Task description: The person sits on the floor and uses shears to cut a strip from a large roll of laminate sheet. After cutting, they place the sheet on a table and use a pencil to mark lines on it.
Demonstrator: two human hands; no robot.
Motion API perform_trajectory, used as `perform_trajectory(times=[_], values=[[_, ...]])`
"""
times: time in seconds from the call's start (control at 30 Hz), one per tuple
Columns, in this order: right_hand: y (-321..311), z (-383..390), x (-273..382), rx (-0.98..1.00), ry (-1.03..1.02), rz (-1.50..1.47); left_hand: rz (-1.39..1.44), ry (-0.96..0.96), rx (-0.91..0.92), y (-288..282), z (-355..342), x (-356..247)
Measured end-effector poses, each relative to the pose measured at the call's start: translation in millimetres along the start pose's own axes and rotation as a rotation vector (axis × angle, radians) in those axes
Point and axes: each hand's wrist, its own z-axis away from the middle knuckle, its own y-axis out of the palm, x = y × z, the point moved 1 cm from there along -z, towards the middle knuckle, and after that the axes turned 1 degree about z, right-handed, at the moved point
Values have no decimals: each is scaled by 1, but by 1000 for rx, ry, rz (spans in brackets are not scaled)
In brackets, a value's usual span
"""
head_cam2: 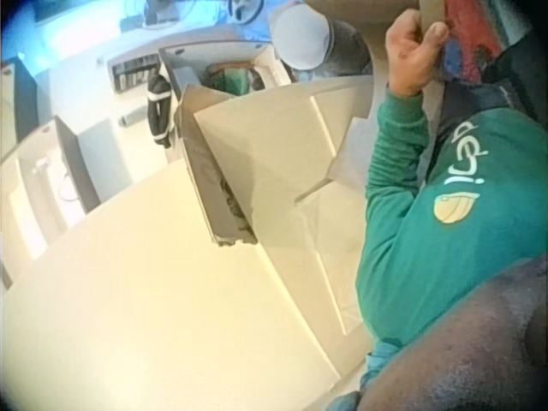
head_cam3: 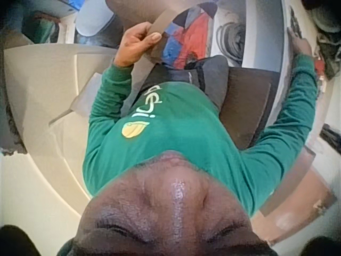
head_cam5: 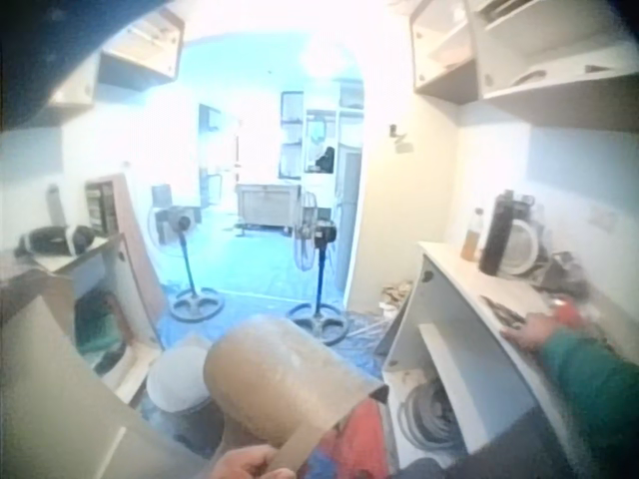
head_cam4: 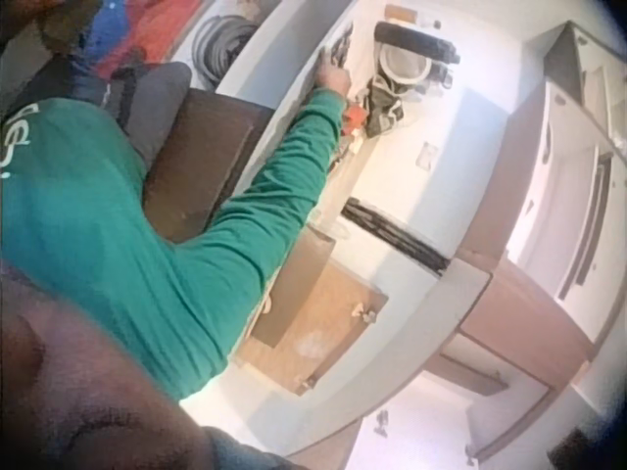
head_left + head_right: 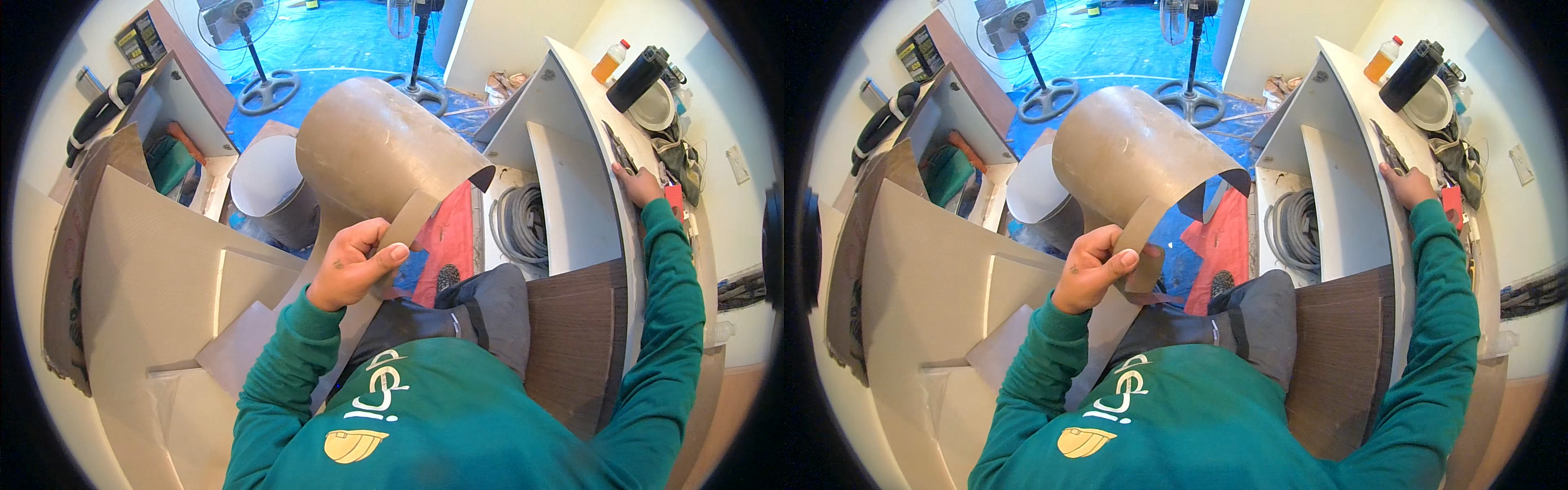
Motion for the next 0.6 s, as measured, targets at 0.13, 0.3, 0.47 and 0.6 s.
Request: perform_trajectory(times=[0.13,0.3,0.47,0.6], values=[[-1,9,4,-43,-8,7,-3,-20,24,0,0,-3],[5,7,2,-60,14,27,-72,-9,-33,2,-6,-2],[-1,20,10,-84,25,56,-82,-29,-69,7,-11,-5],[-8,40,21,-206,2,124,-86,-16,-97,14,-17,-11]])
